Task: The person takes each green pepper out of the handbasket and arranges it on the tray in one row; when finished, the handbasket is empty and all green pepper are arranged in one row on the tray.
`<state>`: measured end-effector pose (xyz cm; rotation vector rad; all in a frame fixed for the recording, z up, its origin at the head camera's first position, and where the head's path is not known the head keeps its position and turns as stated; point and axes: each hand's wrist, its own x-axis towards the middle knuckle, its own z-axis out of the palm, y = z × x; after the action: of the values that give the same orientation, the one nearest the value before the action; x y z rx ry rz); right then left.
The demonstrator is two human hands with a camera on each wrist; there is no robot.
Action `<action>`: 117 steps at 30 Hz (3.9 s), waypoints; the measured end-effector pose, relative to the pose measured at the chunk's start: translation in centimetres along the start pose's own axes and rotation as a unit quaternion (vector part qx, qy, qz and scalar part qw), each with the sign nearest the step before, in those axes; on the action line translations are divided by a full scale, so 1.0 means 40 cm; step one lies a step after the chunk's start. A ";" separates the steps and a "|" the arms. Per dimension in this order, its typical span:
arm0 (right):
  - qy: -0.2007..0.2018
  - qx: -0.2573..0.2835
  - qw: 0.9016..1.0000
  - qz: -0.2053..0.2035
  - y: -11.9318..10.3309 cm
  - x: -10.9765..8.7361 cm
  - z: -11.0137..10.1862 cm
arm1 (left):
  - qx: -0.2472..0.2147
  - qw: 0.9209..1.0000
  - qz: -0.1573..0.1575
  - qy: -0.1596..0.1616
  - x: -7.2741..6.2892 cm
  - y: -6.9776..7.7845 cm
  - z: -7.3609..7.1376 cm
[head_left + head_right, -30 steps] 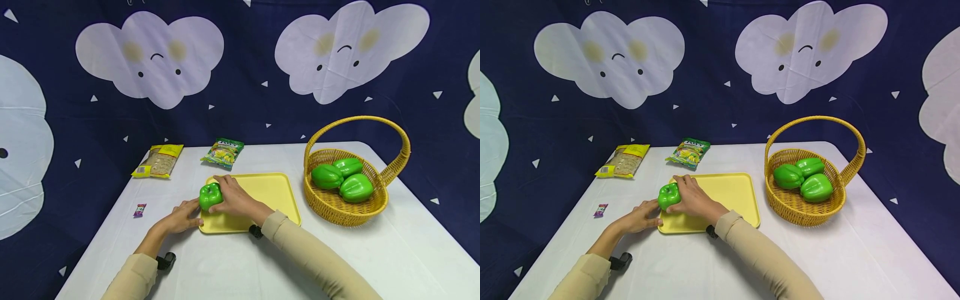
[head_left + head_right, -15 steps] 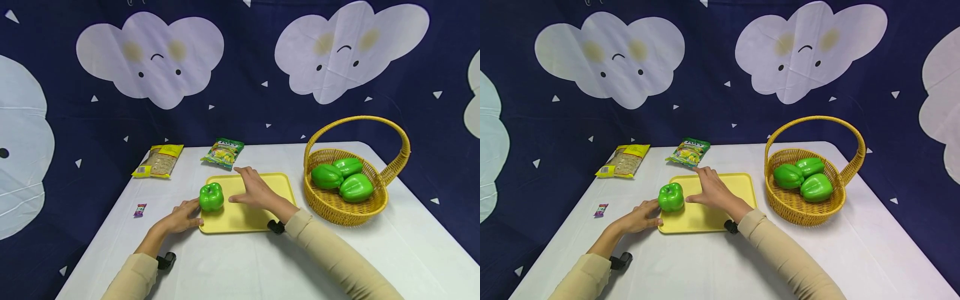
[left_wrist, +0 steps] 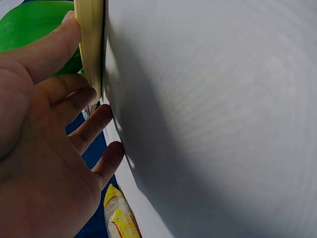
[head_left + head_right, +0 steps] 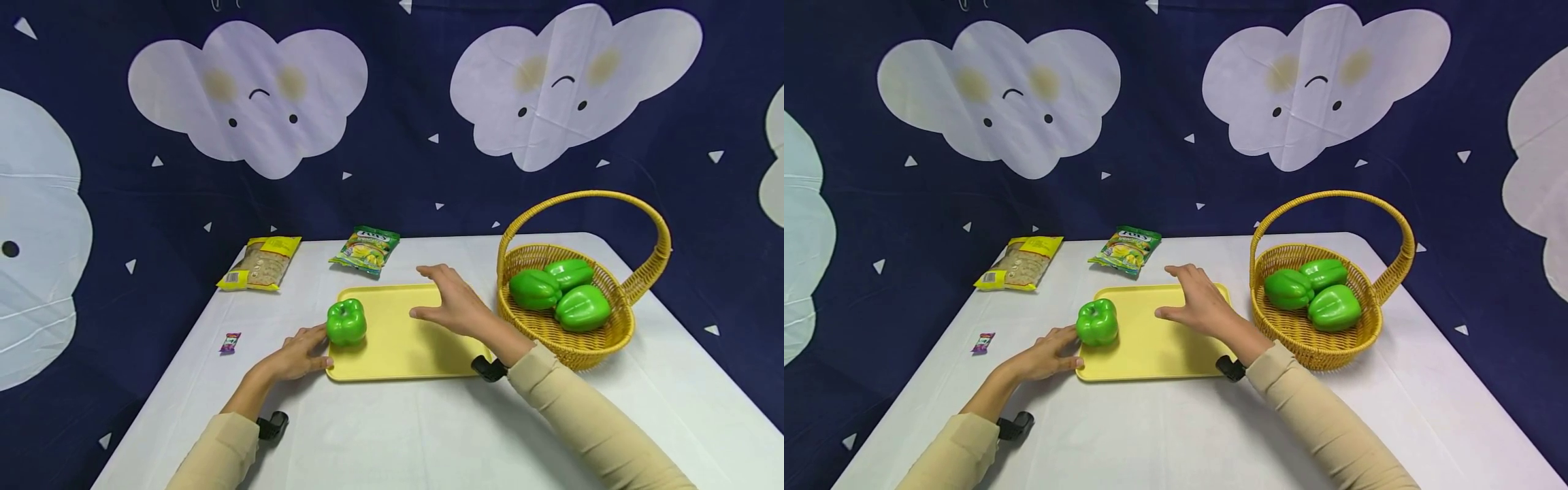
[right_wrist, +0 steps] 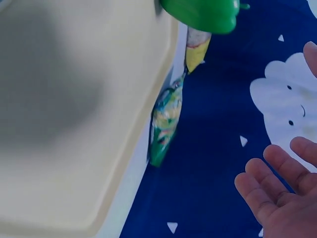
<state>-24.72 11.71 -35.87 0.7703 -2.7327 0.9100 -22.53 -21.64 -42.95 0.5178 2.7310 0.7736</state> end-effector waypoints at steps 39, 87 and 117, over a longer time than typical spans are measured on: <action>0.050 -0.059 0.992 0.097 0.223 -0.118 -0.250 | -0.006 1.000 -0.011 -0.007 0.002 0.001 -0.002; -0.054 -0.142 0.974 0.169 0.395 -0.050 -0.236 | -0.012 1.000 -0.027 -0.005 0.008 0.001 -0.001; -0.080 -0.135 0.970 0.185 0.391 -0.060 -0.208 | -0.008 1.000 -0.023 -0.006 0.005 0.001 0.001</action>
<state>-30.87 28.36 -37.99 0.3002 -3.1167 0.5259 -22.69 -21.52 -42.96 0.4530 2.7138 0.7772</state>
